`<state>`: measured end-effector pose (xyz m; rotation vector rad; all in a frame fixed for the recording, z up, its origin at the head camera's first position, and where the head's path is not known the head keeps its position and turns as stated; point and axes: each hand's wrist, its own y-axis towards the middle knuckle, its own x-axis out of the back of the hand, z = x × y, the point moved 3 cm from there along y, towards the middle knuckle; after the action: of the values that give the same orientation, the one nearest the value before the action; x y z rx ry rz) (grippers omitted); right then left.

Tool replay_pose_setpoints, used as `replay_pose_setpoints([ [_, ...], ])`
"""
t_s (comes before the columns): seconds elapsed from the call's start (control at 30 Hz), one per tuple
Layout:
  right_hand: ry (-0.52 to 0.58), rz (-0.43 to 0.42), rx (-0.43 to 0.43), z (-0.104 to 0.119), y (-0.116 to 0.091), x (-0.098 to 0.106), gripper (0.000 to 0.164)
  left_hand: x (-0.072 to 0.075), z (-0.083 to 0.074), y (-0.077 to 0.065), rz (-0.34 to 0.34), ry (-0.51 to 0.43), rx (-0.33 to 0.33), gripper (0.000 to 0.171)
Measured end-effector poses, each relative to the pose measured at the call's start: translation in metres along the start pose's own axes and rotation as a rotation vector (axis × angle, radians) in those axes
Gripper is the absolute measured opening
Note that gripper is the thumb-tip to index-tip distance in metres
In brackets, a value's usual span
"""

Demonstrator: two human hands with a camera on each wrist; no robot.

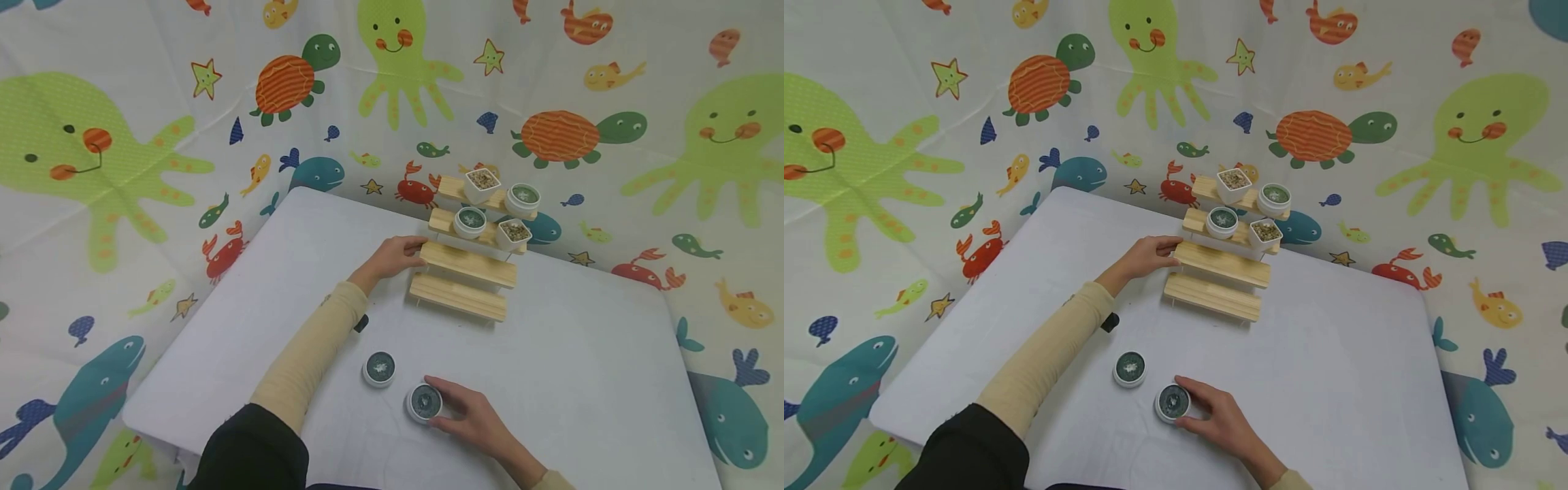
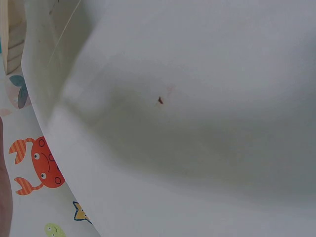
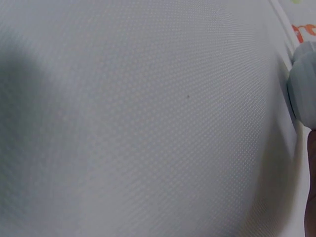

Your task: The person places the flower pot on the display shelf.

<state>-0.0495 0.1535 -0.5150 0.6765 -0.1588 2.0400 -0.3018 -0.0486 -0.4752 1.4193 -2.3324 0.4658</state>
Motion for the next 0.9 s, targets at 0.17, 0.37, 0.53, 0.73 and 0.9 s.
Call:
replay_pose_setpoints([
  [0.17,-0.017,-0.015,-0.01,-0.021,-0.001,-0.004,0.062,0.0,0.001,0.001,-0.004,0.001,0.006,0.062],
  [0.37,0.022,-0.042,-0.062,-0.025,0.006,0.006,0.061,-0.001,0.0,0.0,-0.004,-0.001,0.005,0.062],
  [0.53,0.086,-0.087,-0.156,-0.022,0.015,0.02,0.062,0.0,-0.001,0.0,-0.004,0.001,0.002,0.062],
  [0.73,0.127,-0.146,-0.259,-0.02,0.026,0.04,0.062,-0.001,0.0,0.0,-0.004,0.021,-0.003,0.062],
  [0.9,0.157,-0.216,-0.338,-0.015,0.039,0.058,0.065,0.0,-0.002,-0.002,-0.009,0.016,-0.008,0.061],
])
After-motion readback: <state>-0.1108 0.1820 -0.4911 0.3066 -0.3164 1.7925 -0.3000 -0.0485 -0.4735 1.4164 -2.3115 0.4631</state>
